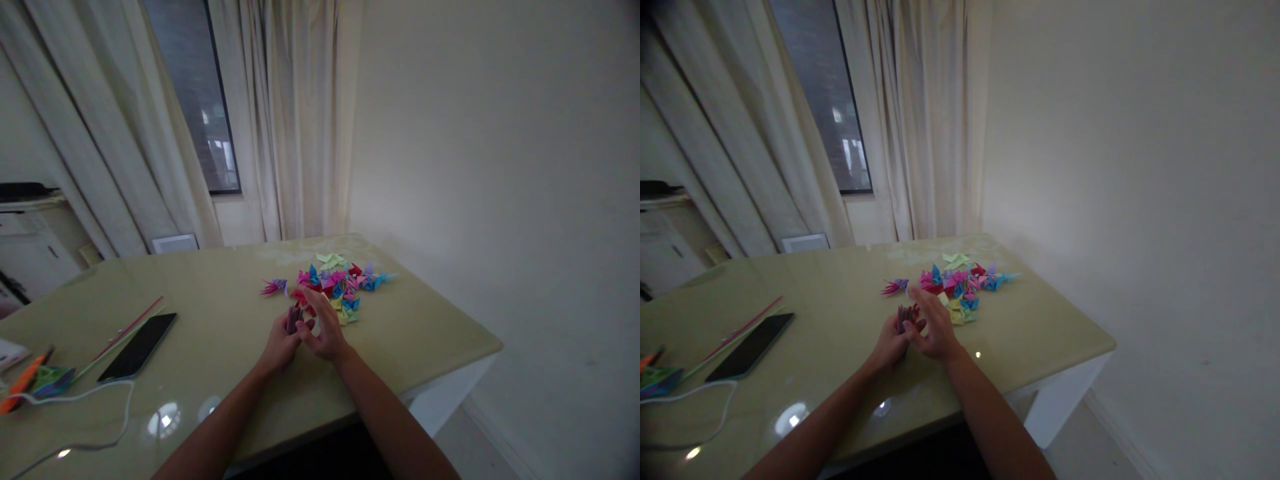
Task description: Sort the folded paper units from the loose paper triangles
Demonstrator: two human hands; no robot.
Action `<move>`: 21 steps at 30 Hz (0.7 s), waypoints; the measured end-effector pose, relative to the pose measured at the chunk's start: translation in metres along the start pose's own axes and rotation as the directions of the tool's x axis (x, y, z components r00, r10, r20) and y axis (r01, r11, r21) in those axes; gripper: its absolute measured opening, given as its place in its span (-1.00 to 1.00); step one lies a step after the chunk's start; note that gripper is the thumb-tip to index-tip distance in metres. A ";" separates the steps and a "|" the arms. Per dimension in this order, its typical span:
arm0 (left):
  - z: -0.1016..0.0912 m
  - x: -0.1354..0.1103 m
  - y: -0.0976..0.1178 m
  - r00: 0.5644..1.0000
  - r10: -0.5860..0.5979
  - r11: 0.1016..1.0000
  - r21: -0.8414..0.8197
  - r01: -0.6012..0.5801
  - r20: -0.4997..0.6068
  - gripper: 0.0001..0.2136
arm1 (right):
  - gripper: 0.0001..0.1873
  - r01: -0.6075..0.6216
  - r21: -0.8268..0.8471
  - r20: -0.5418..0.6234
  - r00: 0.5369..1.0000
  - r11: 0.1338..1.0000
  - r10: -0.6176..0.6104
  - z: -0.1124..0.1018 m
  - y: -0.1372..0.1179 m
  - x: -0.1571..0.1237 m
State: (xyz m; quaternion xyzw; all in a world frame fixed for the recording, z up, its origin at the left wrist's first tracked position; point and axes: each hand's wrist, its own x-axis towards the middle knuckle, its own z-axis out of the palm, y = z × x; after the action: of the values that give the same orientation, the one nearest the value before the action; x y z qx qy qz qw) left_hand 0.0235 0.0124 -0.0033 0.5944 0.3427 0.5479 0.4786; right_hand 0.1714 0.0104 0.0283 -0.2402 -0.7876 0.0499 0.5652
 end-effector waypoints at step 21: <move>0.000 -0.004 0.021 0.997 0.051 0.993 0.107 -0.044 -0.060 -0.79 | -0.45 0.079 -0.065 0.090 0.993 0.995 -0.073 0.003 -0.005 0.005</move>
State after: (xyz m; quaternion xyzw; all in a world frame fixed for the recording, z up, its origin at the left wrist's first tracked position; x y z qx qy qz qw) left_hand 0.0203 0.0021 0.0156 0.6093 0.3719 0.5586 0.4224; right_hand 0.1656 0.0084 0.0333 -0.2267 -0.8214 0.0117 0.5232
